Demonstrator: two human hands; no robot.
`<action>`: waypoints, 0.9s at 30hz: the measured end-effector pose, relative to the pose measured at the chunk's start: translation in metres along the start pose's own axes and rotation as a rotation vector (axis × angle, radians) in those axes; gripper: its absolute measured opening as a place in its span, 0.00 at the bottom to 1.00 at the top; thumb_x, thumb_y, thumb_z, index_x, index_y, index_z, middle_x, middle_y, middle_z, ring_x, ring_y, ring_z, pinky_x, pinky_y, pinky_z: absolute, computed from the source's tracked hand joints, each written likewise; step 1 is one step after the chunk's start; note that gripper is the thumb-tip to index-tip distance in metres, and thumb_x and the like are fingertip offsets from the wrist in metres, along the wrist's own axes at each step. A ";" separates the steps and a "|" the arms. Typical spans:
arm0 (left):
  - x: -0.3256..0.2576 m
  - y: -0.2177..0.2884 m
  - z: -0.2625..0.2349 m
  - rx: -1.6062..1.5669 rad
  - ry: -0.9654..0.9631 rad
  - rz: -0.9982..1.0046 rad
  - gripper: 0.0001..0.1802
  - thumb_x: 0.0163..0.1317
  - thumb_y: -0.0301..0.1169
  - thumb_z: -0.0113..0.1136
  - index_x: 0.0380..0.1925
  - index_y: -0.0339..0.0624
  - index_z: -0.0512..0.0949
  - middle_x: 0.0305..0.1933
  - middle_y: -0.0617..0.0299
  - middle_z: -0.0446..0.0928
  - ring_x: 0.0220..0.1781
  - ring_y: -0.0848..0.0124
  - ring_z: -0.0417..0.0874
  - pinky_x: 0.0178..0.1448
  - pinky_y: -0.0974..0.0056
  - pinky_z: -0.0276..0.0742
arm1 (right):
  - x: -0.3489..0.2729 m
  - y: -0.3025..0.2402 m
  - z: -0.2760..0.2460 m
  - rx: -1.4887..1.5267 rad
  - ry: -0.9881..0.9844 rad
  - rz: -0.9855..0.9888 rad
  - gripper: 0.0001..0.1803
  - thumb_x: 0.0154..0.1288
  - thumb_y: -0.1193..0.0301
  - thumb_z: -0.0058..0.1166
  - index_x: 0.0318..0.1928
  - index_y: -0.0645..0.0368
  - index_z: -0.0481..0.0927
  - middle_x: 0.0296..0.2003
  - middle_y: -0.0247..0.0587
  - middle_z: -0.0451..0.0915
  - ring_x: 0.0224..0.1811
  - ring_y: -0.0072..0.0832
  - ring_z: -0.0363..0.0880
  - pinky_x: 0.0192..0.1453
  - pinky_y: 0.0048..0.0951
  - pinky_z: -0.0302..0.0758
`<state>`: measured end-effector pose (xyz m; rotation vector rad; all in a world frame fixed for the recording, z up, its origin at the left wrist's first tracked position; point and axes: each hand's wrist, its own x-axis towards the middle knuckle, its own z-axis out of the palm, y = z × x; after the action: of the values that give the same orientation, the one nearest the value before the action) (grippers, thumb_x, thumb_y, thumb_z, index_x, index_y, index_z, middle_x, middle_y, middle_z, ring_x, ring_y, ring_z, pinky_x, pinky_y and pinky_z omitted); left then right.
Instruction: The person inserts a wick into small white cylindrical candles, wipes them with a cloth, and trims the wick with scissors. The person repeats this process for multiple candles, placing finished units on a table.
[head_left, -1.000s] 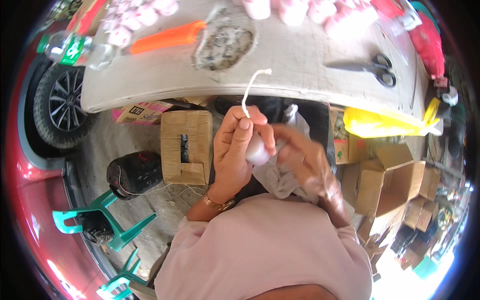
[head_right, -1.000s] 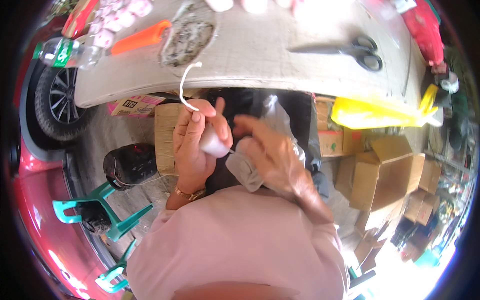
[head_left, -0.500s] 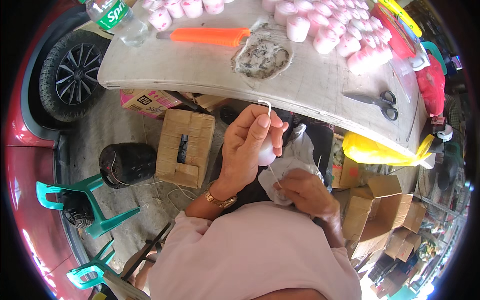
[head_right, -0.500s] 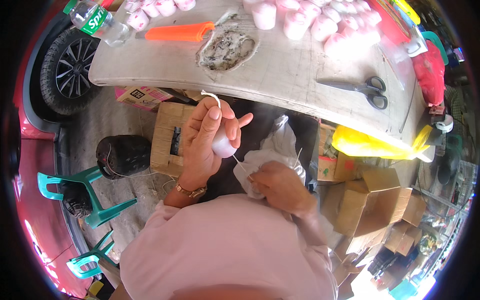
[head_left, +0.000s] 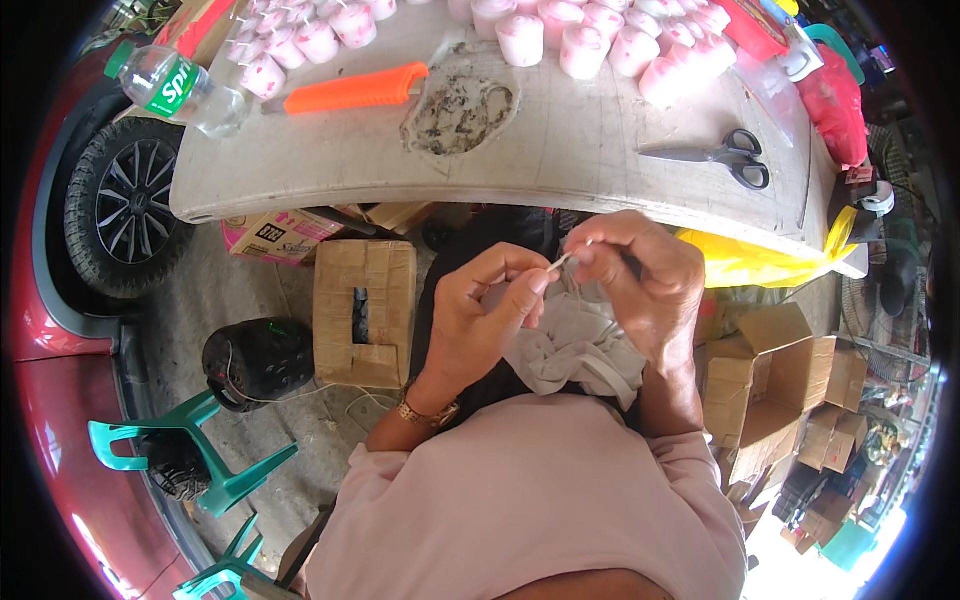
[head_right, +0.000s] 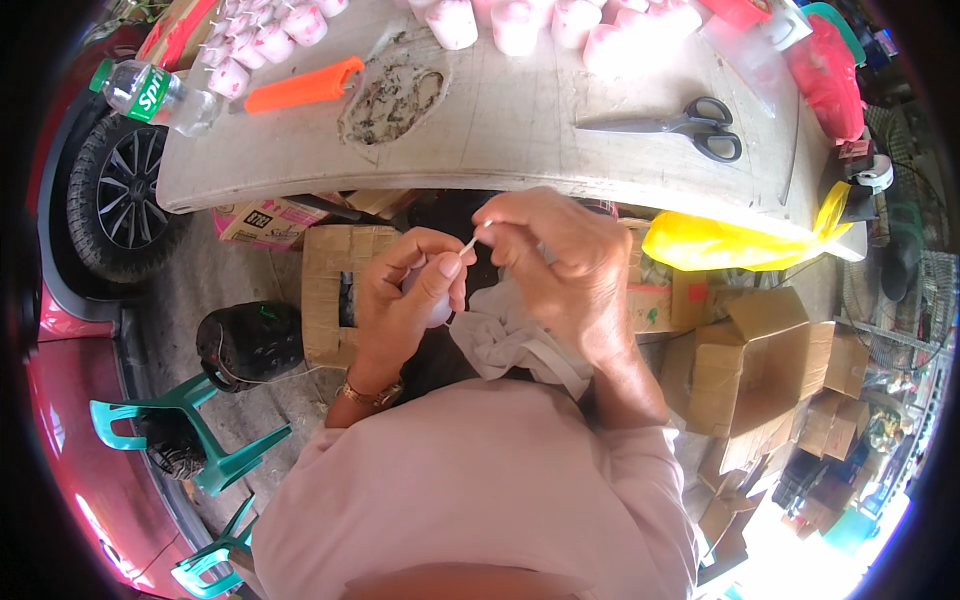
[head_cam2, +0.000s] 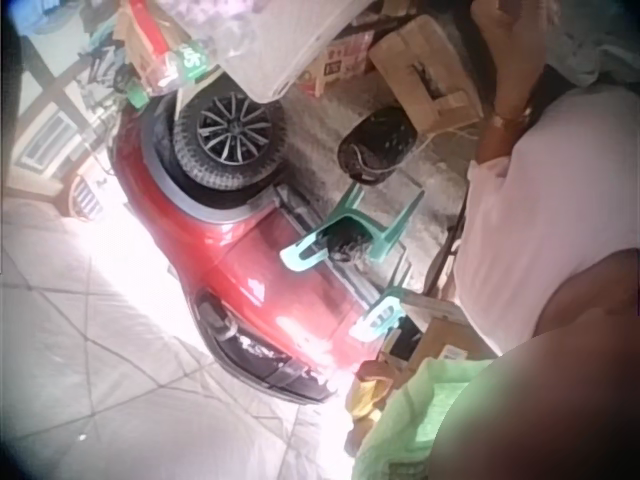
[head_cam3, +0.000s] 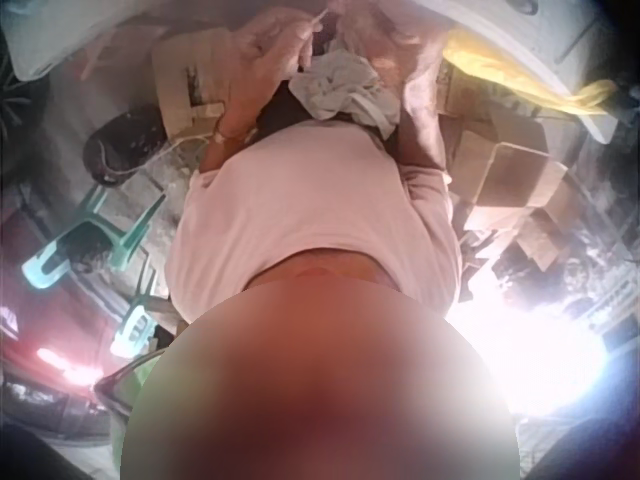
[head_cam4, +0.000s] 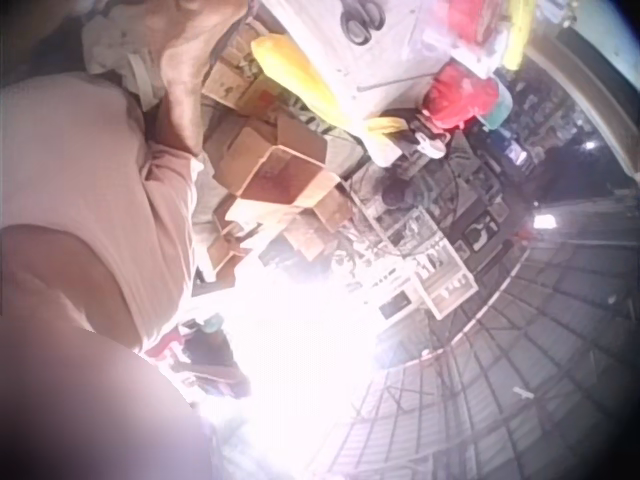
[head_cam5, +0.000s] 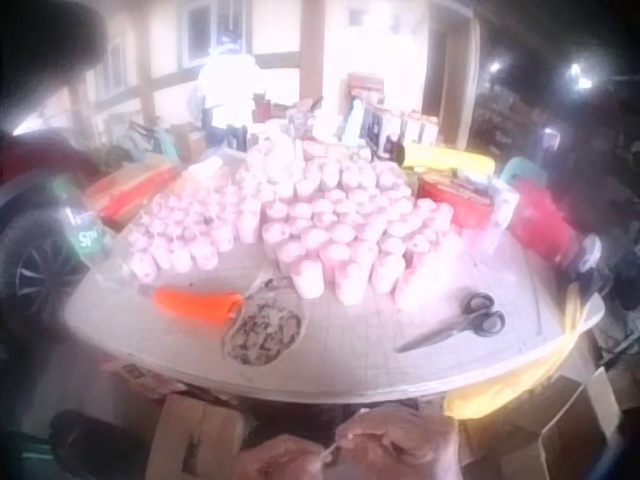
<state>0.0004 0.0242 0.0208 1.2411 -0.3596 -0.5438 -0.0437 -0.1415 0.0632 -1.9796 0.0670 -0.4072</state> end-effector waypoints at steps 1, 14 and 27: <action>0.001 -0.002 -0.001 -0.066 0.013 -0.034 0.09 0.70 0.29 0.55 0.37 0.34 0.79 0.24 0.65 0.74 0.25 0.80 0.72 0.32 0.73 0.68 | 0.000 0.004 0.000 -0.008 0.040 0.033 0.08 0.56 0.84 0.61 0.38 0.65 0.81 0.31 0.40 0.82 0.31 0.26 0.82 0.34 0.25 0.78; 0.014 -0.005 0.004 0.557 0.088 0.454 0.08 0.57 0.25 0.68 0.37 0.41 0.85 0.29 0.65 0.79 0.30 0.73 0.80 0.69 0.51 0.64 | -0.013 0.010 0.005 -0.174 0.068 -0.201 0.06 0.55 0.80 0.61 0.32 0.63 0.77 0.26 0.42 0.78 0.25 0.38 0.76 0.31 0.32 0.73; 0.012 -0.005 0.003 0.198 0.092 0.210 0.04 0.57 0.23 0.68 0.33 0.37 0.83 0.34 0.63 0.82 0.35 0.74 0.80 0.72 0.49 0.58 | -0.005 0.021 0.006 -0.009 0.005 -0.199 0.07 0.56 0.86 0.60 0.36 0.66 0.79 0.34 0.41 0.80 0.33 0.28 0.81 0.36 0.26 0.78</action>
<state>0.0076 0.0136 0.0170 1.3947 -0.4688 -0.2744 -0.0436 -0.1441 0.0413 -2.0012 -0.1270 -0.5408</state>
